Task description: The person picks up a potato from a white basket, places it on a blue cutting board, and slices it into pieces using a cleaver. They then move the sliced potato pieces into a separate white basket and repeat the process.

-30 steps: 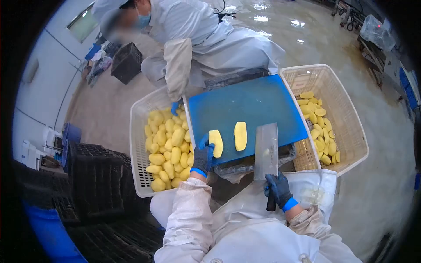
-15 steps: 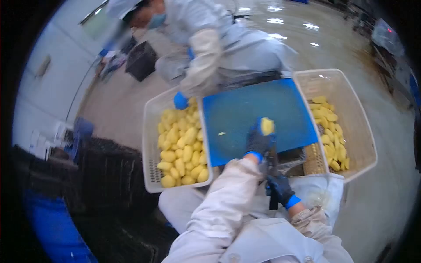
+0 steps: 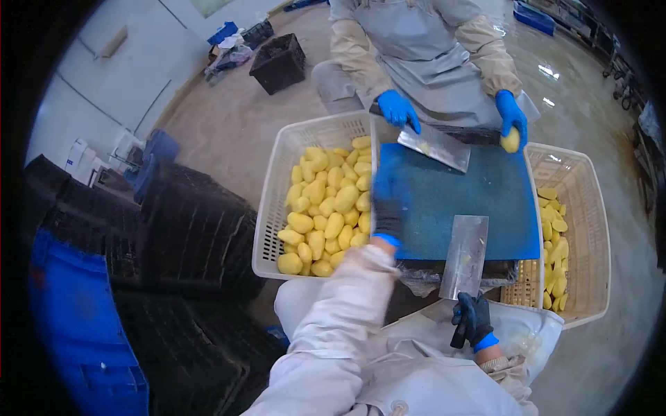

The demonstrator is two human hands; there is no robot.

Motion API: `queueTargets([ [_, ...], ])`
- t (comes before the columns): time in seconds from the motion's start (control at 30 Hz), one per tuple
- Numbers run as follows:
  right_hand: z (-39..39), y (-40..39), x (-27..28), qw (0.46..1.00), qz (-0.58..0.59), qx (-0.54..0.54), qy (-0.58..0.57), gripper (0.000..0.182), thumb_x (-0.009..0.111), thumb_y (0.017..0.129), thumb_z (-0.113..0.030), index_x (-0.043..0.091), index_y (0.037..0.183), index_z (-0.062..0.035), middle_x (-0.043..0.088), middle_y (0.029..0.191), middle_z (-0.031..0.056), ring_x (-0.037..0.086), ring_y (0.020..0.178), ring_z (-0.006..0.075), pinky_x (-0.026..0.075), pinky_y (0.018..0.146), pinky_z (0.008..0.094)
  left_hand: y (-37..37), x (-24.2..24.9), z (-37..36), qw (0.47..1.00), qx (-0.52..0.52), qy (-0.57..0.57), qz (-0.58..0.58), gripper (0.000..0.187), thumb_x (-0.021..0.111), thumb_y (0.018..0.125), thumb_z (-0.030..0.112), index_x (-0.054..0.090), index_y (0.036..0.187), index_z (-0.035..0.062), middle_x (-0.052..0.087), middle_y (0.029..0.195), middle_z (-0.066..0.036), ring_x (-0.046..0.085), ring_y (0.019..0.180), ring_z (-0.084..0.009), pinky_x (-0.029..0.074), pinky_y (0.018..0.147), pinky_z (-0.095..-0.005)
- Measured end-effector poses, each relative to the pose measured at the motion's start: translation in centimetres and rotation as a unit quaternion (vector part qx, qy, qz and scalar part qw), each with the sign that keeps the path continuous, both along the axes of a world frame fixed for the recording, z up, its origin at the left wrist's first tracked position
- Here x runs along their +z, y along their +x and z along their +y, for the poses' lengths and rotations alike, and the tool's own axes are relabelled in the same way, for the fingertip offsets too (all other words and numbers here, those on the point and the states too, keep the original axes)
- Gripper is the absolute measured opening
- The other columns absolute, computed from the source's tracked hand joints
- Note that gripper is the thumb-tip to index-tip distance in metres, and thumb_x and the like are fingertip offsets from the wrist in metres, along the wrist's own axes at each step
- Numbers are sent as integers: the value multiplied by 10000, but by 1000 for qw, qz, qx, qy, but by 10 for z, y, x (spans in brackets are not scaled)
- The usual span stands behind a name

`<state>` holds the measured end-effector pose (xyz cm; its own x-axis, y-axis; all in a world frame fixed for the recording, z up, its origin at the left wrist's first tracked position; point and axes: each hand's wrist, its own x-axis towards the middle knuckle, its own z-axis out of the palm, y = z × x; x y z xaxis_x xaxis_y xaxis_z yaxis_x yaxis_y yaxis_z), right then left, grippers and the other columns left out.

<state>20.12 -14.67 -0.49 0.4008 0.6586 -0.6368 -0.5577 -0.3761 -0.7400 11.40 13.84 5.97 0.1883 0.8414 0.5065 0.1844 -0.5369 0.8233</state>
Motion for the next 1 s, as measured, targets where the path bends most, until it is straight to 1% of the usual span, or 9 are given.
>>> queueTargets([
  [0.03, 2, -3, 6, 1000, -5, -10, -2, 143, 572, 836, -167, 488, 872, -56, 516, 600, 71, 493, 405, 178, 414, 365, 287, -39, -50, 32, 981, 162, 93, 59, 218, 477, 882, 100, 562, 1048, -13, 600, 987, -135, 563, 929, -227, 429, 879, -326],
  [0.1, 1, -5, -1, 1000, -3, -10, -3, 161, 565, 839, -159, 490, 932, -51, 513, 594, 66, 487, 410, 168, 411, 365, 282, -120, -115, 64, 971, 182, -73, 134, 290, 479, 824, 176, 566, 1016, -23, 593, 1005, -202, 547, 973, -349, 421, 876, -395],
  [0.23, 3, -9, -10, 1000, 6, -13, -7, 167, 560, 843, -146, 489, 955, -45, 509, 600, 66, 489, 418, 164, 420, 367, 283, -157, -189, 43, 863, -22, -239, 445, 512, 606, 744, 323, 515, 1198, 107, 541, 1167, -192, 505, 1106, -328, 385, 954, -408],
  [0.33, 10, -10, -10, 999, 0, -33, -15, 150, 559, 838, -147, 482, 924, -53, 500, 572, 64, 483, 402, 180, 433, 367, 289, -124, -173, 14, 782, -24, -77, 618, 269, 510, 813, 302, 596, 1056, 223, 596, 975, -107, 537, 1034, -287, 460, 768, -490],
  [0.43, 7, -9, -11, 998, 13, -42, -40, 149, 564, 837, -148, 479, 925, -63, 496, 562, 61, 485, 401, 180, 433, 366, 297, -115, -181, 13, 754, 35, 2, 656, 181, 486, 807, 293, 648, 882, 262, 583, 929, -14, 571, 916, -218, 460, 612, -422],
  [0.53, 7, -9, -11, 999, -4, -24, -33, 136, 566, 834, -142, 481, 905, -63, 493, 563, 61, 476, 401, 176, 430, 364, 296, -109, -173, 21, 704, -27, -121, 699, 236, 496, 815, 347, 649, 968, 255, 590, 1025, -42, 557, 959, -261, 459, 678, -464],
  [0.63, 6, -8, -16, 999, 18, -24, -11, 137, 565, 834, -135, 491, 913, -51, 503, 572, 62, 491, 413, 173, 437, 365, 301, -118, -143, 22, 687, -12, -257, 679, 452, 514, 770, 443, 585, 1118, 163, 534, 1169, -166, 506, 1090, -329, 429, 865, -475],
  [0.8, 5, -8, -4, 1000, -3, -11, -19, 162, 567, 831, -137, 492, 932, -35, 508, 584, 66, 498, 432, 168, 430, 367, 289, -124, -104, 21, 958, 87, -243, 129, 504, 545, 791, 376, 517, 1177, 53, 545, 1116, -230, 525, 1042, -367, 430, 857, -431],
  [1.0, -7, -16, 11, 999, -46, 8, 19, 181, 584, 821, -105, 491, 956, -29, 515, 641, 59, 499, 467, 150, 420, 373, 273, -31, -74, -38, 973, -84, -203, 70, 511, 523, 818, 330, 467, 1231, 34, 500, 1184, -259, 495, 1079, -397, 401, 903, -438],
])
